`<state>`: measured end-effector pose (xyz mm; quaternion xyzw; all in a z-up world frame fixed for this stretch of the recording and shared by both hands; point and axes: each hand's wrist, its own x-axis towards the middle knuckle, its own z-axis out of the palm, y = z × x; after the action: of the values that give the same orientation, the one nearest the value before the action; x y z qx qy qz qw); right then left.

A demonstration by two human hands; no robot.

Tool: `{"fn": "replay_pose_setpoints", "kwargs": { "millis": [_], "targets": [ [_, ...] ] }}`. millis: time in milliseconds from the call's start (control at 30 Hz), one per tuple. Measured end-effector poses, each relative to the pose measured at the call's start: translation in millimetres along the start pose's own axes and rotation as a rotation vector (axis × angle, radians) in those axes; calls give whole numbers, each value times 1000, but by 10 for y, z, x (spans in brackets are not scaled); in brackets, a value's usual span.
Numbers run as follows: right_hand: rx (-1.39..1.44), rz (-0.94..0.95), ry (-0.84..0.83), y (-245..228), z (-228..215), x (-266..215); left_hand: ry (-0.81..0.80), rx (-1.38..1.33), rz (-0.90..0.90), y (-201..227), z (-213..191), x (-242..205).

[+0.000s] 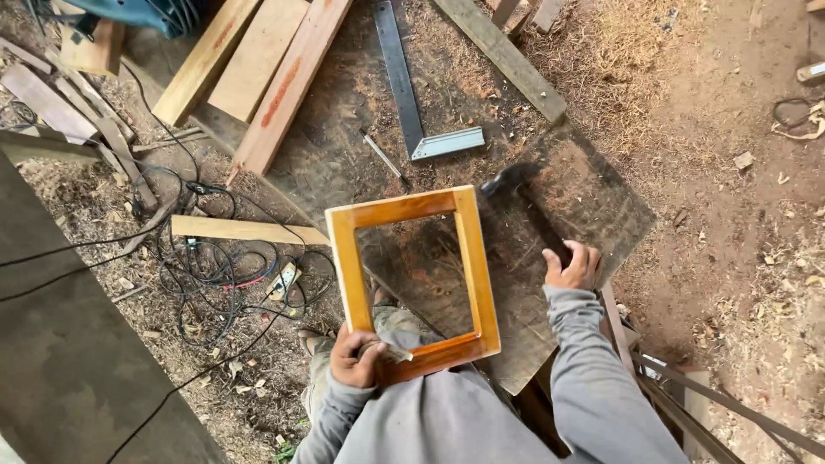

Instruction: The person is sanding the edges of a wooden frame by hand at a workbench.

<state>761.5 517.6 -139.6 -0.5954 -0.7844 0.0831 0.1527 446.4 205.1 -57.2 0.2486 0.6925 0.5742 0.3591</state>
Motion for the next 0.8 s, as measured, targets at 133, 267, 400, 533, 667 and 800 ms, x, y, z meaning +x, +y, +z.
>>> {"fn": "replay_pose_setpoints", "kwargs": {
  "millis": [133,267,400,533,667,800],
  "targets": [
    [61,234,-160,-287,-82,238,1,150,-81,-332,237,-86],
    [191,-171,10,-1058,-280,374,28,61,-13,-634,462,-25],
    [375,-412,-64,-1452,-130,293,-26,106,-25,-639,426,-109],
    [458,-391,-119,-1453,344,791,2,80,43,-124,144,-202],
    [331,-541,-155,-1753,455,1339,93,124,-104,-4,-251,-674],
    [188,-775,-87,-2049,671,1884,262,166,10,110,-506,-897]
  ]
}}
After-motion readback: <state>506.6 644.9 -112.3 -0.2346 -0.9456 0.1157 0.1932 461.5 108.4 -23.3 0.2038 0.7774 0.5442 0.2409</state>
